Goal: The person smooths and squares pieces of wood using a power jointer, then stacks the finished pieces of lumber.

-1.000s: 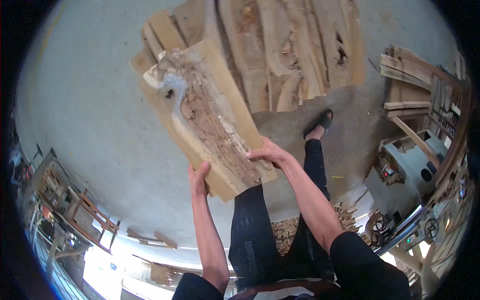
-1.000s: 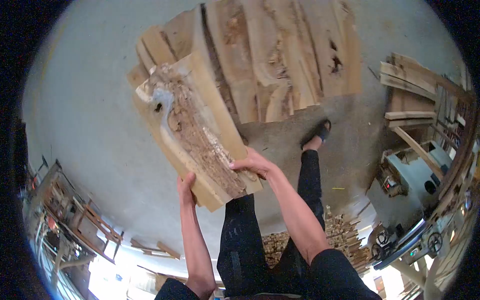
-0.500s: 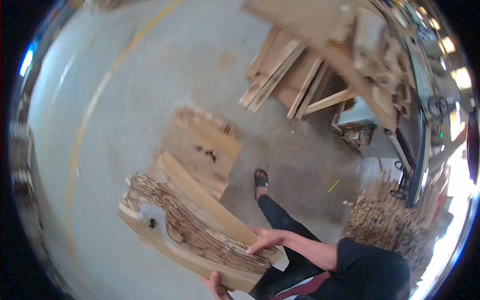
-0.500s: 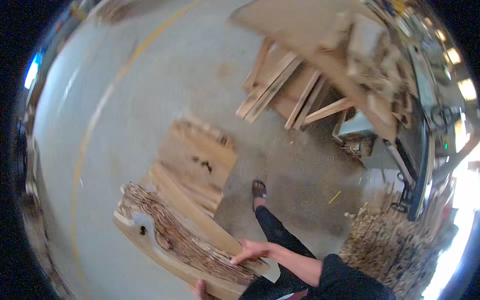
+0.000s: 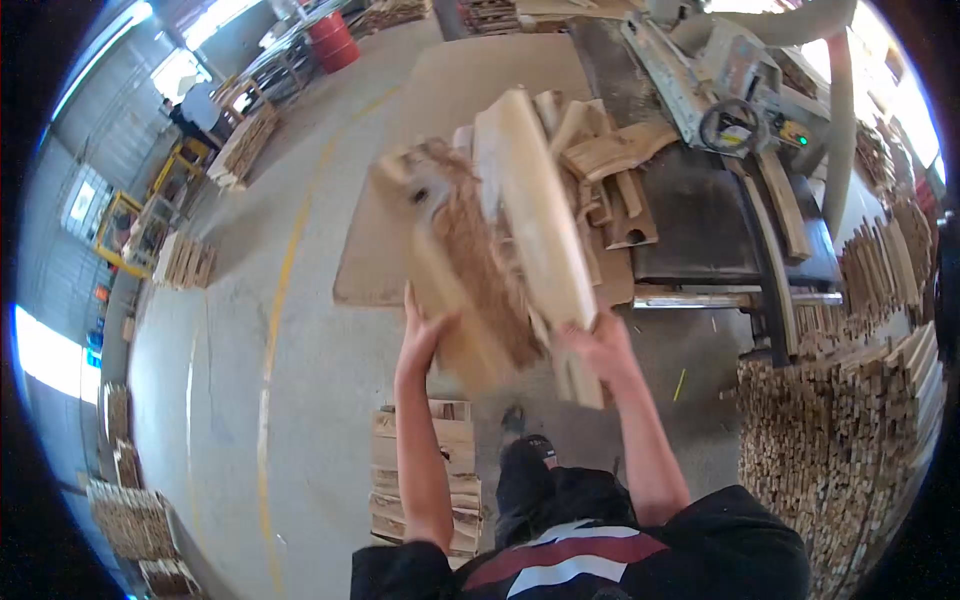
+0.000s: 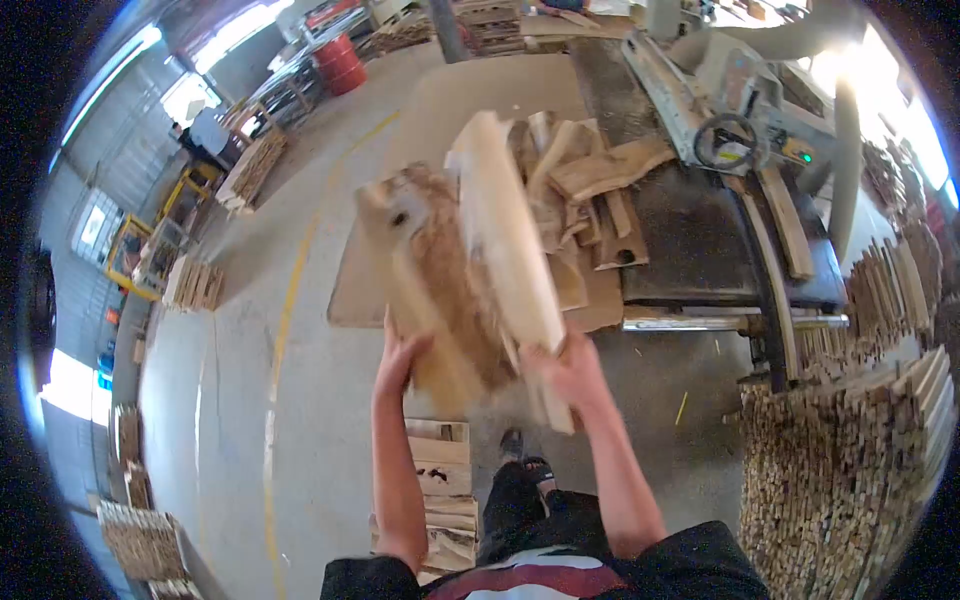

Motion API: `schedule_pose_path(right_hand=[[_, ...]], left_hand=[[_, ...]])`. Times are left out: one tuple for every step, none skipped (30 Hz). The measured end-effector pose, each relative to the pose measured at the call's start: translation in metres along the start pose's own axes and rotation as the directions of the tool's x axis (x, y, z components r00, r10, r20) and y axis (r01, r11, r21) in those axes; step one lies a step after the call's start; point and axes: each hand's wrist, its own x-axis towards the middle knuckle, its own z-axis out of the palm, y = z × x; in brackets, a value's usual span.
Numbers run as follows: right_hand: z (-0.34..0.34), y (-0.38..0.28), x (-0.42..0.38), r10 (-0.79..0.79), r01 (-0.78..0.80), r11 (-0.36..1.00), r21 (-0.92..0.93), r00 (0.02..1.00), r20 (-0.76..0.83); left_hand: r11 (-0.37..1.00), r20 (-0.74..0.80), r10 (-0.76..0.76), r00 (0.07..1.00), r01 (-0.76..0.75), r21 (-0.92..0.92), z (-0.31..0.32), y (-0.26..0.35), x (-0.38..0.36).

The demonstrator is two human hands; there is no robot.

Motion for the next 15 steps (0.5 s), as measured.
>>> schedule_pose_path(right_hand=[[-0.026, -0.002, 0.008, 0.007, -0.006, 1.0, 0.008, 1.0, -0.03], [-0.058, 0.0, 0.018, 0.035, -0.033, 0.998, 0.053, 0.999, -0.031], [-0.085, 0.003, 0.022, 0.065, -0.06, 0.994, 0.096, 0.997, -0.043], [-0.102, 0.006, 0.018, 0.079, -0.07, 0.993, 0.095, 0.992, -0.098], [-0.121, 0.004, 0.016, 0.111, -0.088, 0.985, 0.15, 0.982, -0.151], [-0.144, -0.001, 0.017, 0.132, -0.089, 0.974, 0.207, 0.97, -0.205], [-0.163, 0.013, 0.019, 0.176, -0.104, 0.97, 0.22, 0.925, -0.337], [-0.183, 0.013, 0.021, 0.184, -0.1, 0.969, 0.226, 0.901, -0.393], [-0.202, 0.011, 0.023, 0.23, -0.13, 0.955, 0.268, 0.893, -0.387], [-0.21, 0.011, 0.021, 0.27, -0.158, 0.938, 0.308, 0.889, -0.369], [-0.215, -0.006, 0.02, 0.298, -0.157, 0.922, 0.353, 0.871, -0.39], [-0.232, 0.007, 0.029, 0.303, -0.154, 0.922, 0.354, 0.858, -0.414], [-0.255, 0.035, 0.039, 0.31, -0.177, 0.932, 0.317, 0.842, -0.442], [-0.27, 0.053, 0.044, 0.324, -0.205, 0.935, 0.29, 0.824, -0.464], [-0.283, 0.052, 0.048, 0.344, -0.215, 0.927, 0.307, 0.811, -0.473]], left_hand=[[0.92, -0.07, 0.123, 0.99, -0.087, 0.381, 0.014, -0.013, 0.05], [0.697, -0.071, 0.273, 0.959, -0.146, 0.702, 0.032, -0.028, 0.097], [0.699, -0.021, 0.261, 0.965, -0.174, 0.693, 0.055, -0.03, 0.129], [0.636, 0.024, 0.168, 0.986, -0.127, 0.761, 0.075, -0.036, 0.153], [0.56, 0.063, 0.074, 0.995, -0.094, 0.823, 0.097, -0.04, 0.173], [0.569, 0.063, 0.082, 0.995, -0.099, 0.816, 0.109, -0.034, 0.19], [0.576, 0.065, 0.09, 0.994, -0.105, 0.81, 0.112, -0.029, 0.207], [0.569, 0.091, 0.154, 0.984, -0.163, 0.806, 0.105, -0.035, 0.228], [0.563, 0.108, 0.217, 0.97, -0.214, 0.798, 0.105, -0.047, 0.243], [0.626, 0.044, 0.175, 0.984, -0.146, 0.766, 0.106, -0.037, 0.236], [0.587, 0.045, 0.145, 0.988, -0.122, 0.8, 0.102, -0.038, 0.239], [0.586, 0.029, 0.129, 0.991, -0.1, 0.804, 0.1, -0.038, 0.239], [0.582, 0.008, 0.113, 0.994, -0.073, 0.81, 0.104, -0.036, 0.238], [0.575, 0.028, 0.1, 0.995, -0.081, 0.814, 0.11, -0.033, 0.239], [0.506, -0.017, 0.101, 0.995, -0.037, 0.862, 0.115, -0.03, 0.238]])
